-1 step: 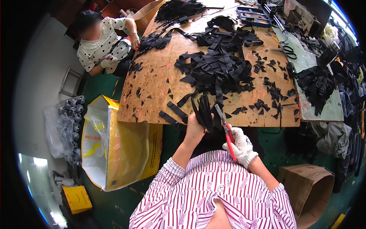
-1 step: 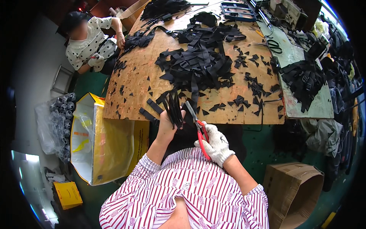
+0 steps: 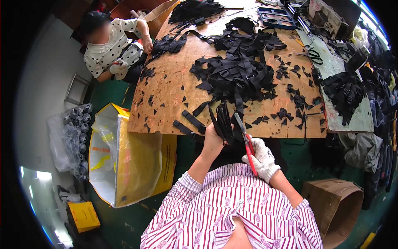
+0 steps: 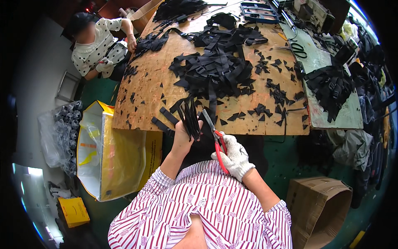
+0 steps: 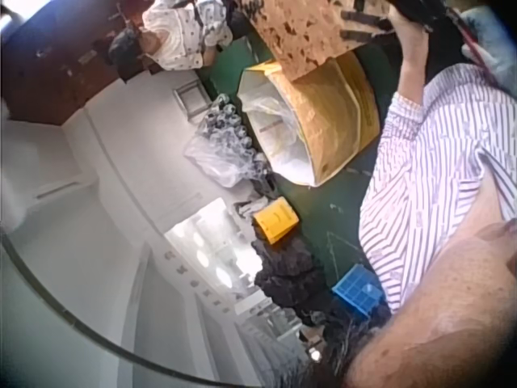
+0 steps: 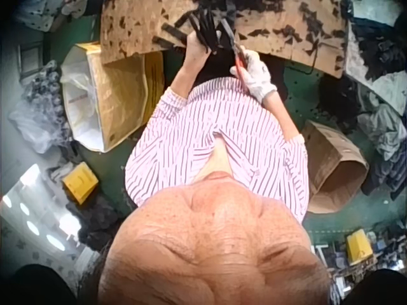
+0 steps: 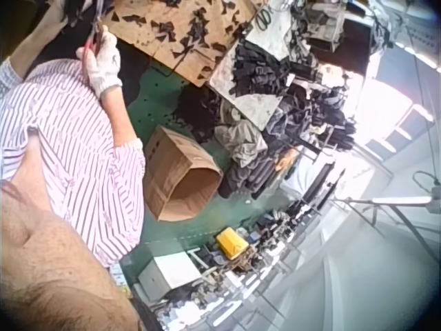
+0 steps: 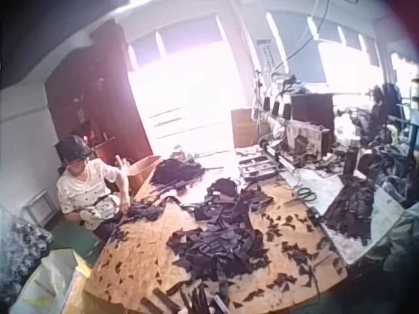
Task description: The person uses red-handled scissors to cut black fabric straps into smaller pieces on a wooden workbench. They repeatedly pick up straps, cut them, and place the cut pieces into a yellow bin.
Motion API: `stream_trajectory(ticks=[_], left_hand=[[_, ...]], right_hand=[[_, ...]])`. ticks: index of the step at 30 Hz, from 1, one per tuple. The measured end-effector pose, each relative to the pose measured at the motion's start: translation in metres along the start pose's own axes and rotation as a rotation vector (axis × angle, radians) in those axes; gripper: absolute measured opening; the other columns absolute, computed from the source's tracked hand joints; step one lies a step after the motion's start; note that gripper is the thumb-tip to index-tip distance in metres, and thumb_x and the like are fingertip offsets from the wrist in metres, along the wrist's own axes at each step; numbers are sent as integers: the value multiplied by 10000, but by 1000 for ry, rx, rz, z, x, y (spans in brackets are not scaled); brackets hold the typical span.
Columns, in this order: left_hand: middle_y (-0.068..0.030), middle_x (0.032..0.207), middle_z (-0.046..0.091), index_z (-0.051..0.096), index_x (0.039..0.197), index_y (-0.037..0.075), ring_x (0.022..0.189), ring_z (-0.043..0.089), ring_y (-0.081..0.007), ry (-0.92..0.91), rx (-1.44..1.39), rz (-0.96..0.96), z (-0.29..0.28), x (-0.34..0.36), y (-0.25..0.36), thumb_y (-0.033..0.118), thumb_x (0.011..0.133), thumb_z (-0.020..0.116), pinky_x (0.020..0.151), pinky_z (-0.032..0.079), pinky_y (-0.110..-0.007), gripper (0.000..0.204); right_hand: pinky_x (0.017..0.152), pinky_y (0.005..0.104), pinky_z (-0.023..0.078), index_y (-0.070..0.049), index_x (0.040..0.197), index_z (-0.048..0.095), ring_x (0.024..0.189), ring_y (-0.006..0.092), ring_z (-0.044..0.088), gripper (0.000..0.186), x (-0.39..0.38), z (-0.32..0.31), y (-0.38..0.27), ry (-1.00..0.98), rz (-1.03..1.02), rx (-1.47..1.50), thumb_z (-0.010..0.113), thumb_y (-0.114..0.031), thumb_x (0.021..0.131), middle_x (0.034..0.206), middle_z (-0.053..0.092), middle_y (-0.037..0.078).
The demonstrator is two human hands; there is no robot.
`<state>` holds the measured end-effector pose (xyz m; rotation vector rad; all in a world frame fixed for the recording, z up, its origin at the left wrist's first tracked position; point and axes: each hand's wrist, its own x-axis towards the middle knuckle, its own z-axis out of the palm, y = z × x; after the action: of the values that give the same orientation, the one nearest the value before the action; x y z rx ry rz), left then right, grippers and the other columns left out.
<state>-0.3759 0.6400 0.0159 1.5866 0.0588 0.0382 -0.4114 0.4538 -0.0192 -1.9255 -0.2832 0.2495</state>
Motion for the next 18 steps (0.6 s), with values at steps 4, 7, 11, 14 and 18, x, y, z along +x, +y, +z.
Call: stream_trajectory(ticks=[4, 7, 11, 14, 18], left_hand=[[18, 632, 516, 536, 833, 20, 507, 505, -53, 19, -58, 0, 0, -1, -8, 12, 853, 565, 453, 411, -200, 36], [6, 640, 519, 558, 893, 1, 533, 515, -66, 66, -140, -111, -4, -3, -16, -41, 810, 549, 443, 402, -200, 93], [6, 624, 513, 538, 793, 9, 516, 499, -49, 1, -173, 6, 0, 1, -14, -55, 817, 558, 418, 362, -198, 72], [35, 578, 494, 512, 752, 29, 475, 457, -22, 26, -114, 16, 2, -3, -12, 6, 854, 593, 409, 323, -189, 132], [42, 568, 490, 510, 746, 37, 474, 455, -20, 17, -38, -1, -2, -5, -17, 38, 866, 601, 408, 311, -190, 150]], right_hand=[[697, 376, 464, -23, 1070, 458, 726, 285, 581, 491, -2, 4, -4, -1, 97, 91, 726, -239, 719, 847, 584, 151], [699, 346, 467, -21, 1062, 450, 713, 216, 555, 450, -7, 13, 7, 9, 91, 104, 713, -182, 733, 837, 561, 107], [672, 284, 461, -32, 1085, 437, 724, 141, 517, 445, -3, 11, 11, -45, 238, 291, 692, -116, 730, 851, 526, 66], [621, 265, 441, -38, 1085, 434, 676, 112, 492, 437, 5, 12, 2, -61, 238, 140, 657, -104, 715, 816, 515, 43], [549, 235, 424, -62, 1058, 446, 601, 92, 458, 315, 0, 19, 18, -31, 186, 277, 557, -37, 763, 764, 472, 14]])
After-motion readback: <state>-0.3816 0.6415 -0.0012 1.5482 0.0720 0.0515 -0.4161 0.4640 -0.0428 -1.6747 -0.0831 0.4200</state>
